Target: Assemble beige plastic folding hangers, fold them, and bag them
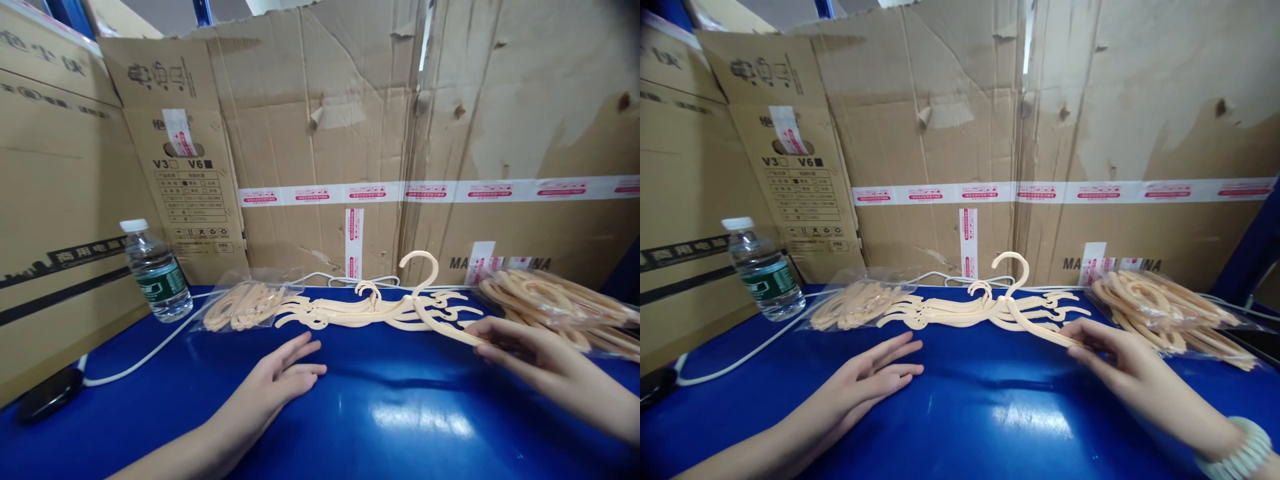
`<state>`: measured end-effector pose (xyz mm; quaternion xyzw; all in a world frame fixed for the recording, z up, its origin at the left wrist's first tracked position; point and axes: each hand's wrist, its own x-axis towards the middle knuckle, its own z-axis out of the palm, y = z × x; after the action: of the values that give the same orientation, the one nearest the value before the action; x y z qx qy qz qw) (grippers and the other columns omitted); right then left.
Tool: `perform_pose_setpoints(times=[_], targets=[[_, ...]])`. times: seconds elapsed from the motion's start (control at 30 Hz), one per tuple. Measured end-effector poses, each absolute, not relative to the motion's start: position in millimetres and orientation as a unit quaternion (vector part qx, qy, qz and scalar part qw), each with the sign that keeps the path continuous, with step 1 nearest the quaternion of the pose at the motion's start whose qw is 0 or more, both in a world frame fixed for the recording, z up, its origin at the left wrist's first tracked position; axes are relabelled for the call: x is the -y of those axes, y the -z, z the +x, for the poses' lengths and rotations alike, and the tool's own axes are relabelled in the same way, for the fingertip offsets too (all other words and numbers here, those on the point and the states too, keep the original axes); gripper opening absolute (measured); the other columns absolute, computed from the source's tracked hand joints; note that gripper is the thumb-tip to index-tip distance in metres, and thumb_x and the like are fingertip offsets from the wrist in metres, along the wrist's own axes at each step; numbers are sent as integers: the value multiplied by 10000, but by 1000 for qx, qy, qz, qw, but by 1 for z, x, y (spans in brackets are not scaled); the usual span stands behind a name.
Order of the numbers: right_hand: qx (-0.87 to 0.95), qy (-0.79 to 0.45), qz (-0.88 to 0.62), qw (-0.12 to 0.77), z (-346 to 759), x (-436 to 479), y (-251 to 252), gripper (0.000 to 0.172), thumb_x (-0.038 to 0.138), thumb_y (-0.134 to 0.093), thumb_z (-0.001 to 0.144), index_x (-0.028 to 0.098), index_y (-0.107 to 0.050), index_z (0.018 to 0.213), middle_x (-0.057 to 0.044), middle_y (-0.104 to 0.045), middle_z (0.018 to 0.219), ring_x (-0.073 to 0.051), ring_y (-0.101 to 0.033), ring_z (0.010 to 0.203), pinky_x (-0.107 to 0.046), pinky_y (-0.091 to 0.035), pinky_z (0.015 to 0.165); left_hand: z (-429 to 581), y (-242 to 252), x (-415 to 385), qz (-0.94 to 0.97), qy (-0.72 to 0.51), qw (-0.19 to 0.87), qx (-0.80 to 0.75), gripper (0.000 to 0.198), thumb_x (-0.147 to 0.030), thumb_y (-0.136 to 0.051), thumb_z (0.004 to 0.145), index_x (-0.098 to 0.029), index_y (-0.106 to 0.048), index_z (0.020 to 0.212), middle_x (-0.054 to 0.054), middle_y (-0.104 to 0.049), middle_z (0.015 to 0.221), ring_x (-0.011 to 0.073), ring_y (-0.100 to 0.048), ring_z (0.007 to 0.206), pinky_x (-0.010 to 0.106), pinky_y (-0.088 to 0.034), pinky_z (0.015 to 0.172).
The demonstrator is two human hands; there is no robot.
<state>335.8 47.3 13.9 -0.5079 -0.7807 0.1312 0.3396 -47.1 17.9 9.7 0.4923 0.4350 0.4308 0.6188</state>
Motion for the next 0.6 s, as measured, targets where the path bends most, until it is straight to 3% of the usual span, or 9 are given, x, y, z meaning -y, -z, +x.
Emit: perform_pose_setpoints(times=[0.1,0.2,0.33,0.47,0.6], targets=[[788,-130,-508,323,331,-41,-17,297,492,-541,903,260,-674,1035,-67,-736,993,-264,-702,883,-273,-595,688,-44,-13,-14,454,-468,626,-428,852,-313,-765,762,-205,-282,1455,177,-391,1486,275,-583,1190,405,-385,1081],[804,-122,-492,310,325,-36,-18,282,480,-516,922,259,-666,1012,-72,-728,988,-265,-690,911,-285,-590,718,-43,-8,-14,479,-476,604,-423,901,-327,-738,791,-237,-178,1490,158,-461,1415,251,-610,1132,390,-404,1042],[821,-127,-476,289,318,-32,-15,265,466,-510,926,245,-650,968,-63,-714,942,-252,-675,872,-324,-583,749,-44,6,-18,559,-462,561,-400,973,-366,-726,800,-272,-66,1509,129,-546,1272,199,-642,911,387,-462,898],[832,-149,-467,259,309,-25,-16,258,438,-475,949,245,-643,974,-48,-710,919,-222,-667,810,-314,-576,715,-44,8,-15,603,-429,545,-395,893,-375,-672,843,-279,-88,1512,60,-566,1098,148,-585,780,347,-473,789],[844,-138,-445,265,300,-18,-17,236,408,-481,952,265,-643,1046,-54,-714,983,-233,-675,858,-323,-576,739,-42,-3,-9,654,-375,516,-406,679,-388,-575,902,-261,-252,1486,33,-621,986,133,-520,713,314,-454,730]])
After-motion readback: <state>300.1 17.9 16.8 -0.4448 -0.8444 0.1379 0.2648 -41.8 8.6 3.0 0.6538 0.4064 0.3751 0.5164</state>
